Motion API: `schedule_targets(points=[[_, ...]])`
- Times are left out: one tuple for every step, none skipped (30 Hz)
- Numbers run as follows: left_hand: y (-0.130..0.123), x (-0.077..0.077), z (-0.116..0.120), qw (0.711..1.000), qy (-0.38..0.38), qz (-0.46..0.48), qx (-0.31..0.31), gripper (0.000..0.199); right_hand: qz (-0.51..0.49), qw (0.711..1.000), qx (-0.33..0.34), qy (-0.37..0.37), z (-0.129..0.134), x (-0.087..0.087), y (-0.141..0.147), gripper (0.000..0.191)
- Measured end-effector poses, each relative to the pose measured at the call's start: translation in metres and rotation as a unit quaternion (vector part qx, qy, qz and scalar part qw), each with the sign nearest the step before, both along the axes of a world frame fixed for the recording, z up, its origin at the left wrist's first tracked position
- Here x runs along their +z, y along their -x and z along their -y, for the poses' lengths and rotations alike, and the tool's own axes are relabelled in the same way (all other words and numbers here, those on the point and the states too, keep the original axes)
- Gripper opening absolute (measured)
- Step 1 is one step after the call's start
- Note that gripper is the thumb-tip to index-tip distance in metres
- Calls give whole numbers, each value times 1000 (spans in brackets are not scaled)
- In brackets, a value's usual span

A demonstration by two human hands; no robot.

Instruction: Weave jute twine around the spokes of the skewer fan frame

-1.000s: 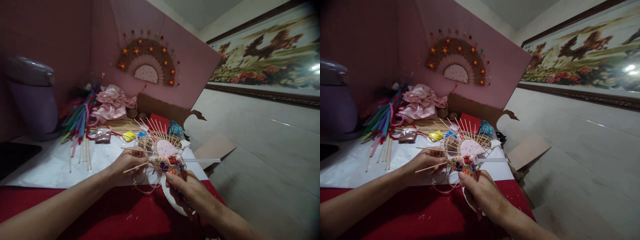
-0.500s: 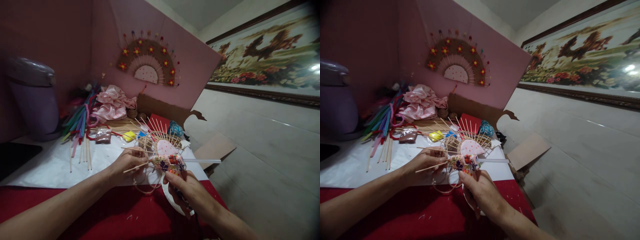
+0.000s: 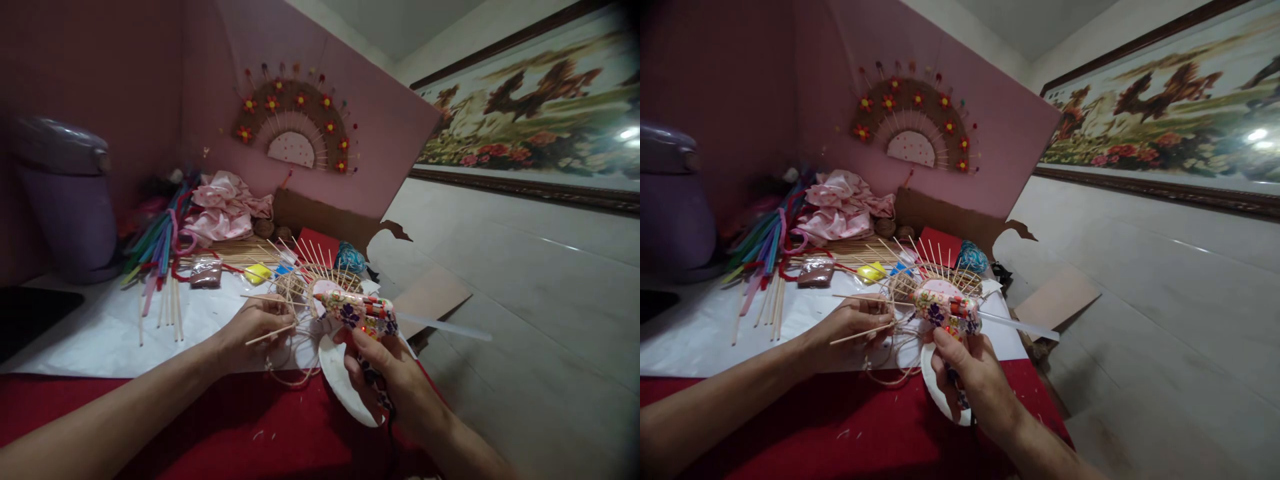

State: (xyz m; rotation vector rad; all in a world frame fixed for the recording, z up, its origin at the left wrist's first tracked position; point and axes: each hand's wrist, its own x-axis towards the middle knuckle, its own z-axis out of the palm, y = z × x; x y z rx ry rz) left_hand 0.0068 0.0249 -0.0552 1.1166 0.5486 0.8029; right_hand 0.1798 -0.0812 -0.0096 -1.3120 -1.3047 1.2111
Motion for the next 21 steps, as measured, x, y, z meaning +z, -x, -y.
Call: schedule_targets(points=[[0, 0, 0, 1000, -1, 4, 1, 9, 13, 1000, -5, -8, 0, -1, -1, 41], [0, 0, 0, 1000, -3, 5, 1, 10, 29, 999, -12, -17, 0, -3, -3, 42], [0, -1, 0, 1000, -5, 5, 0, 11, 47, 998, -21, -25, 0, -4, -5, 43], [0, -1, -1, 1000, -5, 5, -4, 12, 65, 997, -29, -33, 1, -5, -7, 43], [0, -1, -1, 1000, -3, 6, -9, 12, 80, 995, -39, -41, 1, -6, -10, 43], [0, -1, -1, 1000, 0, 7, -14, 12, 96, 993, -52, -51, 2, -8, -14, 43], [1, -1, -1, 1000, 3, 6, -17, 12, 118, 988, -71, -63, 3, -9, -17, 40], [1, -1, -1, 1000, 4, 4, -18, 12, 150, 982, -90, -76, 5, -11, -21, 37], [1, -1, -1, 1000, 3, 0, -17, 11, 191, 971, -110, -90, 7, -13, -25, 33], [1, -1, -1, 1000, -2, -6, -16, 11, 240, 956, -129, -107, 9, -17, -28, 31], [1, 0, -1, 1000, -10, -11, -12, 11, 289, 939, -143, -122, 11, -21, -30, 31], [1, 0, -2, 1000, -19, -16, -10, 11, 329, 922, -150, -135, 14, -26, -32, 32], [1, 0, -2, 999, -29, -18, -8, 10, 355, 911, -153, -145, 17, -32, -32, 32], [1, 1, -2, 999, -36, -18, -8, 10, 367, 906, -150, -149, 20, -39, -32, 32], [1, 0, -2, 999, -40, -17, -9, 10, 376, 902, -146, -152, 22, -45, -32, 31], [1, 0, -2, 999, -42, -17, -11, 11, 387, 898, -141, -154, 25, -52, -31, 32], [1, 0, -2, 999, -42, -17, -12, 11, 403, 891, -131, -161, 27, -58, -30, 32], [1, -1, -3, 999, -41, -19, -12, 11, 421, 883, -118, -171, 29, -64, -30, 33], [1, -1, -3, 999, -43, -22, -11, 11, 437, 875, -105, -180, 30, -69, -30, 33], [2, -1, -3, 999, -46, -25, -9, 10, 452, 867, -95, -188, 31, -72, -30, 32], [2, -2, -3, 998, -50, -29, -9, 10, 464, 860, -86, -195, 32, -75, -31, 30]])
